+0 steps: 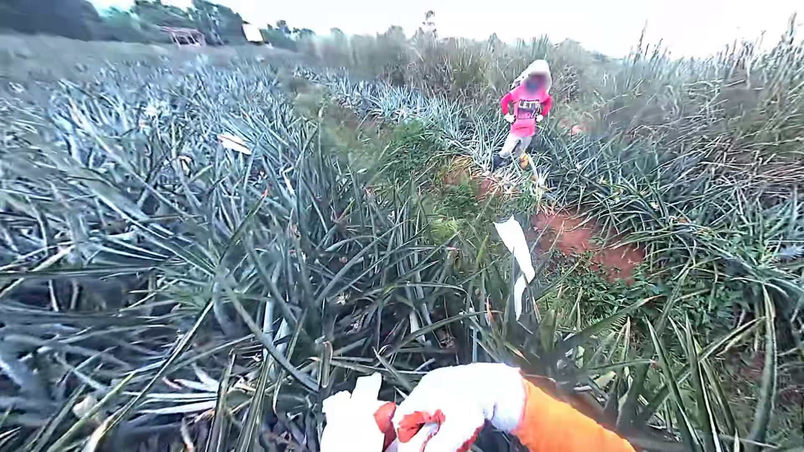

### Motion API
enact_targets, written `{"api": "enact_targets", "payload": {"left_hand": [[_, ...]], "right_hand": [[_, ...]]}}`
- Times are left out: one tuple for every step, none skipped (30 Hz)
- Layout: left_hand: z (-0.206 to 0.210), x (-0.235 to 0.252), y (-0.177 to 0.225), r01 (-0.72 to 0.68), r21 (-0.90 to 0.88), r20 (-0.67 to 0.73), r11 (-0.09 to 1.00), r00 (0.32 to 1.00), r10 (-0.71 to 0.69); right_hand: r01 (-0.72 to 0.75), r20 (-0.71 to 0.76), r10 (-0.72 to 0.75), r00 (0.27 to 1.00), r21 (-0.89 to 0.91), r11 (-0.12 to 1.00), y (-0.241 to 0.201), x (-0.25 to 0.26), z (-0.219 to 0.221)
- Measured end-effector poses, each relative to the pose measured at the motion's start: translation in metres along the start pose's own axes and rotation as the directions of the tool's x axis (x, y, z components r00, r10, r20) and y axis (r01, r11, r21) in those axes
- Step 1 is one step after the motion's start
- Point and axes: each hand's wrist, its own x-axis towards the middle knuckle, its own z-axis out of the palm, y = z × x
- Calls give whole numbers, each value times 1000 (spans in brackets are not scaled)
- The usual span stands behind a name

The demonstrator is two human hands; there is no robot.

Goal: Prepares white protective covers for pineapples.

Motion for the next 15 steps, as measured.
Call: {"api": "enact_targets", "payload": {"left_hand": [[10,6,-3,32,-28,59,999,998,-30],[19,7,-5,58,-44,95,997,994,-53],[24,7,-8,91,-20,103,996,991,-88],[27,6,-12,123,42,94,992,988,-126],[29,6,-21,125,126,57,984,990,-133],[28,8,-35,76,234,10,969,997,-80],[28,11,-48,-14,350,-31,937,999,26],[30,14,-48,-79,419,-48,904,993,109],[33,14,-38,-101,376,-33,921,992,122],[37,12,-27,-67,217,-35,974,996,77],[40,8,-20,-5,-22,-49,1000,999,4],[38,1,-17,74,-239,-44,968,995,-87],[33,-5,-13,119,-355,-30,927,990,-138],[30,-9,-7,142,-406,-24,902,986,-166],[23,-12,-8,137,-443,-13,886,987,-160]], "right_hand": [[34,-70,-40,997,-77,996,-9,-6,-5],[41,-140,-62,988,-147,988,-18,-13,-9],[26,-198,-67,978,-200,979,-26,-19,-12],[17,-246,-76,966,-235,972,-31,-23,-12],[6,-279,-81,957,-259,966,-34,-26,-11],[-4,-301,-86,950,-289,957,-36,-28,-10],[-23,-317,-84,945,-318,948,-37,-29,-9],[-48,-338,-77,938,-345,937,-36,-30,-8],[-82,-357,-53,932,-351,933,-35,-29,-8],[-110,-377,-29,926,-342,933,-32,-29,-7],[-125,-395,-13,919,-321,939,-28,-28,-6],[-127,-408,-7,913,-299,946,-24,-27,-5],[-114,-423,-11,906,-269,956,-21,-26,-3],[-107,-430,-2,903,-229,967,-19,-27,-2],[-111,-433,16,901,-194,975,-18,-28,-3]]}}
